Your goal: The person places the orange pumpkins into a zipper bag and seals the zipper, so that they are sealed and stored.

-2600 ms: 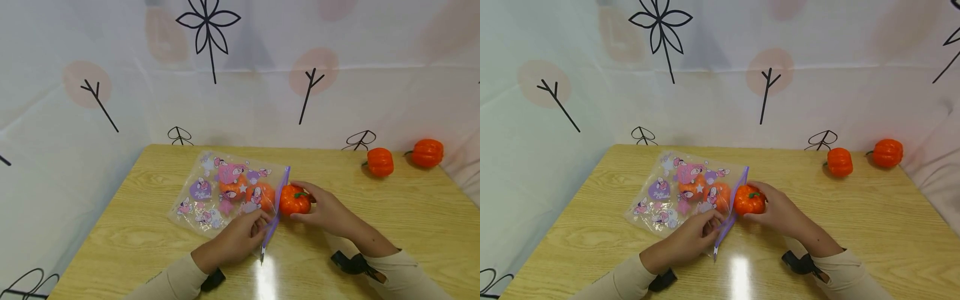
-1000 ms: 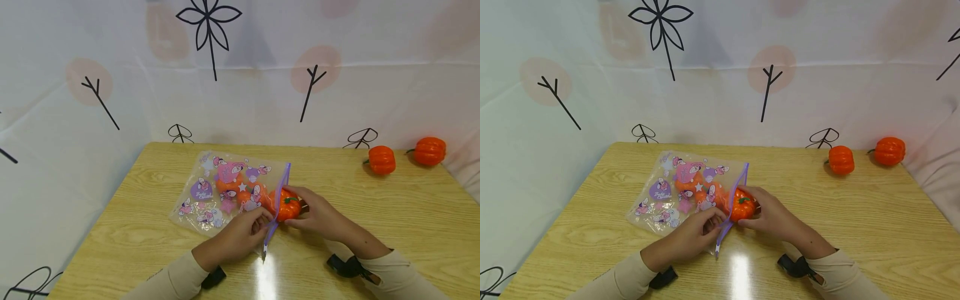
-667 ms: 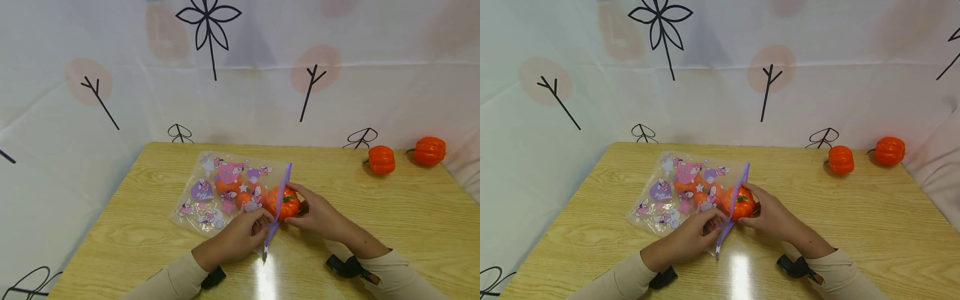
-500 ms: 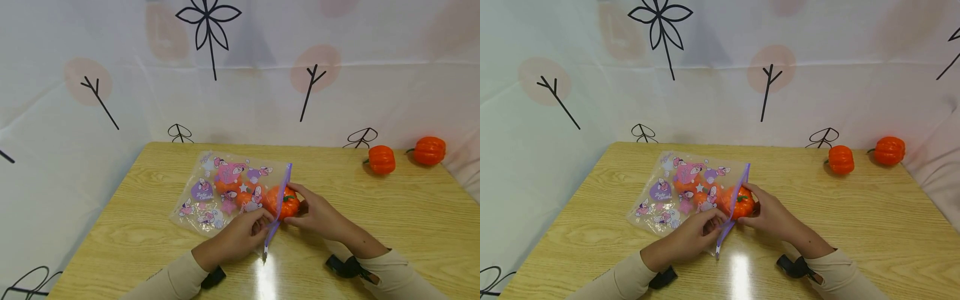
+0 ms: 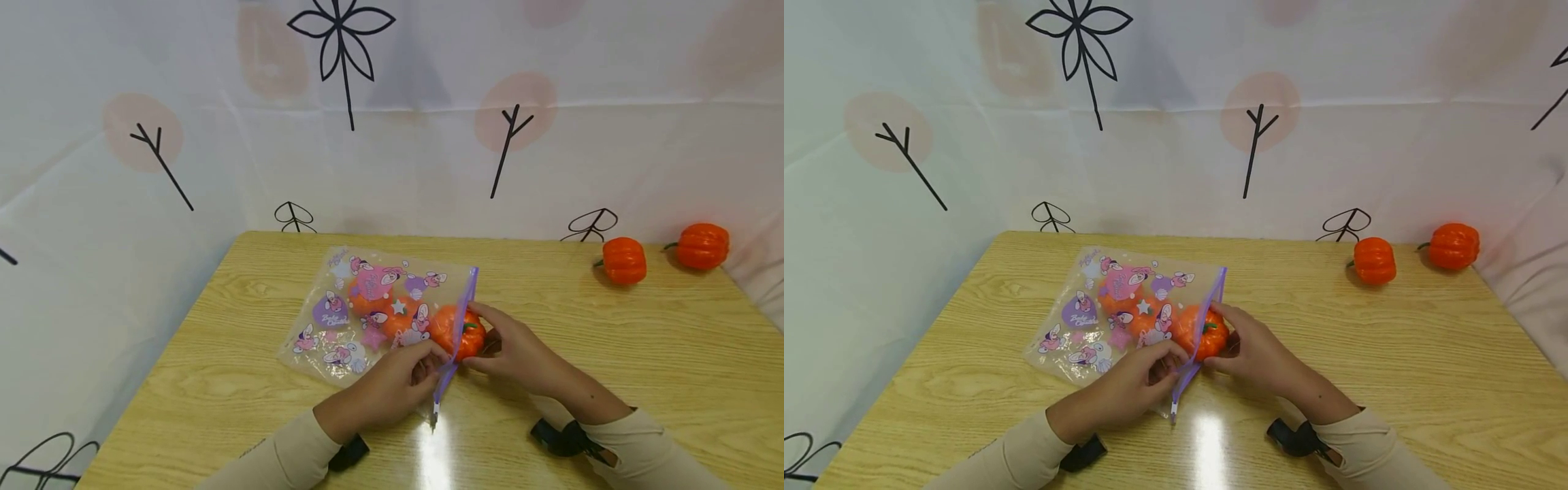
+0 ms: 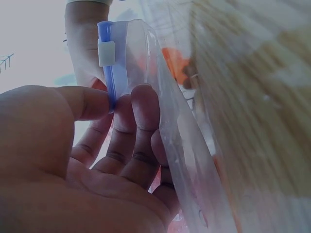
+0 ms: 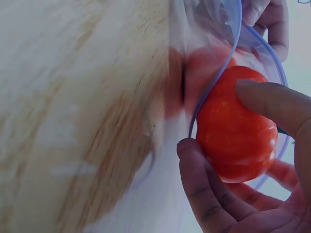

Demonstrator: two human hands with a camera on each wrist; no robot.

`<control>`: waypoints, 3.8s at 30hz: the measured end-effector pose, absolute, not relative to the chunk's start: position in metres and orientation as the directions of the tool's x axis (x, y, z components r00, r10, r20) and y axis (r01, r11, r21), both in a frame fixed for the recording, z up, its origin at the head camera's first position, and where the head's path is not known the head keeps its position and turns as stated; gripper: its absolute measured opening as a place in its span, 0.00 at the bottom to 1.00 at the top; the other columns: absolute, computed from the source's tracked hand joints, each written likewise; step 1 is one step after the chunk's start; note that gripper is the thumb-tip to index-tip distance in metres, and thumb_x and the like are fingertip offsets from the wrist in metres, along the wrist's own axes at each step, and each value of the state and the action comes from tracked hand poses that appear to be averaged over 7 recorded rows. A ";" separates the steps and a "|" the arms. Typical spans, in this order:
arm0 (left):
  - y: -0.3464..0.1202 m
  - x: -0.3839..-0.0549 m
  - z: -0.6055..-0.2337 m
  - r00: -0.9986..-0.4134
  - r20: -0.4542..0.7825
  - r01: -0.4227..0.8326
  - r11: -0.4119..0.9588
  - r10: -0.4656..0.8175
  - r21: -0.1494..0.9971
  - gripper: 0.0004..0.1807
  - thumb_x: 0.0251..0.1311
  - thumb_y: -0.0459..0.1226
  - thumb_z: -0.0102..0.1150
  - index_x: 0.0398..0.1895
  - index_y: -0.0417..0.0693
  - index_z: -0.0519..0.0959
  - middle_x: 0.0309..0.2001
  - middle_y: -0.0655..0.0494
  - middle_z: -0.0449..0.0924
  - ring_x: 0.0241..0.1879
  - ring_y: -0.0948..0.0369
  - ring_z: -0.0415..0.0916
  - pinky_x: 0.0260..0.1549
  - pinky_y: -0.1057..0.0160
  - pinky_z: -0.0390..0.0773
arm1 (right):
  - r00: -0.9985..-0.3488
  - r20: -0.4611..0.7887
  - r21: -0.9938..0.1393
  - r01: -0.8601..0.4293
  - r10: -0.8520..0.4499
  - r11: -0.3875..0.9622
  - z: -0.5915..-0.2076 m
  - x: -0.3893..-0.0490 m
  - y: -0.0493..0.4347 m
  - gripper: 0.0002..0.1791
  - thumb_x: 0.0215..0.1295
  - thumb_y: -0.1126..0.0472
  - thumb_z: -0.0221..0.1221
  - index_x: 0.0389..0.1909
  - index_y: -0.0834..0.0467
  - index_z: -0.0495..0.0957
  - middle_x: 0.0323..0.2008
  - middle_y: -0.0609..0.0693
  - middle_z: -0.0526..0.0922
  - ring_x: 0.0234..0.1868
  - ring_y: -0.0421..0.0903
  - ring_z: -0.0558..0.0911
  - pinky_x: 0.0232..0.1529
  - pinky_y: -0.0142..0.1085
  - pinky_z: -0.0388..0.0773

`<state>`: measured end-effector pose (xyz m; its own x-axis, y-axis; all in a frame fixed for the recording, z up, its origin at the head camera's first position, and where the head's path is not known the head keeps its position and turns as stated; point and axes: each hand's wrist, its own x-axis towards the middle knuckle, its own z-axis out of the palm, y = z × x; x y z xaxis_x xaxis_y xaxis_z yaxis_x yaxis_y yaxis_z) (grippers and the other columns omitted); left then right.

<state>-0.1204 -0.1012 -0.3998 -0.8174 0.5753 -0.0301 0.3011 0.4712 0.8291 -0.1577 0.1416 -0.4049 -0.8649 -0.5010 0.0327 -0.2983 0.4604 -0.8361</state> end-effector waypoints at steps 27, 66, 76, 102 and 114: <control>-0.101 -0.122 -0.400 -0.828 -0.046 0.284 0.488 0.559 0.825 0.10 0.69 0.32 0.55 0.49 0.54 0.78 0.34 0.65 0.76 0.32 0.73 0.71 0.34 0.74 0.77 | -0.848 0.070 -0.855 -0.322 -0.525 0.406 -0.413 -0.172 0.138 0.47 0.56 0.69 0.69 0.73 0.67 0.55 0.64 0.69 0.69 0.45 0.51 0.83 0.40 0.35 0.86; -0.105 -0.124 -0.406 -0.807 0.002 0.346 0.470 0.591 0.812 0.11 0.69 0.32 0.55 0.51 0.51 0.78 0.34 0.64 0.76 0.33 0.75 0.71 0.35 0.75 0.77 | -0.860 0.084 -0.832 -0.339 -0.504 0.440 -0.415 -0.181 0.130 0.37 0.60 0.63 0.70 0.69 0.61 0.65 0.58 0.64 0.76 0.43 0.48 0.85 0.40 0.33 0.84; -0.104 -0.125 -0.406 -0.799 -0.001 0.362 0.481 0.602 0.799 0.09 0.70 0.33 0.55 0.50 0.53 0.78 0.34 0.64 0.77 0.33 0.75 0.72 0.36 0.75 0.77 | -0.873 0.082 -0.833 -0.325 -0.482 0.448 -0.415 -0.182 0.129 0.44 0.61 0.67 0.68 0.75 0.64 0.55 0.62 0.67 0.74 0.41 0.48 0.86 0.39 0.33 0.83; -0.103 -0.126 -0.404 -0.794 -0.006 0.364 0.483 0.608 0.797 0.09 0.71 0.33 0.54 0.50 0.55 0.78 0.34 0.65 0.77 0.34 0.75 0.72 0.36 0.75 0.77 | -0.869 0.061 -0.900 -0.260 -0.491 0.349 -0.421 -0.189 0.133 0.26 0.65 0.68 0.63 0.63 0.61 0.69 0.48 0.62 0.76 0.40 0.47 0.84 0.39 0.31 0.83; -0.102 -0.127 -0.402 -0.793 0.008 0.380 0.483 0.610 0.789 0.09 0.70 0.32 0.54 0.49 0.53 0.78 0.34 0.64 0.77 0.33 0.74 0.71 0.36 0.76 0.76 | -0.894 -0.058 -0.948 -0.090 -0.444 0.306 -0.419 -0.187 0.133 0.28 0.71 0.67 0.57 0.66 0.66 0.57 0.50 0.66 0.74 0.47 0.54 0.84 0.41 0.35 0.84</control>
<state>-0.1271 -0.1016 -0.4020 -0.7925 0.6098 0.0084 0.3797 0.4826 0.7893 -0.1873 0.1328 -0.4187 -0.8944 -0.4435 -0.0580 -0.0904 0.3064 -0.9476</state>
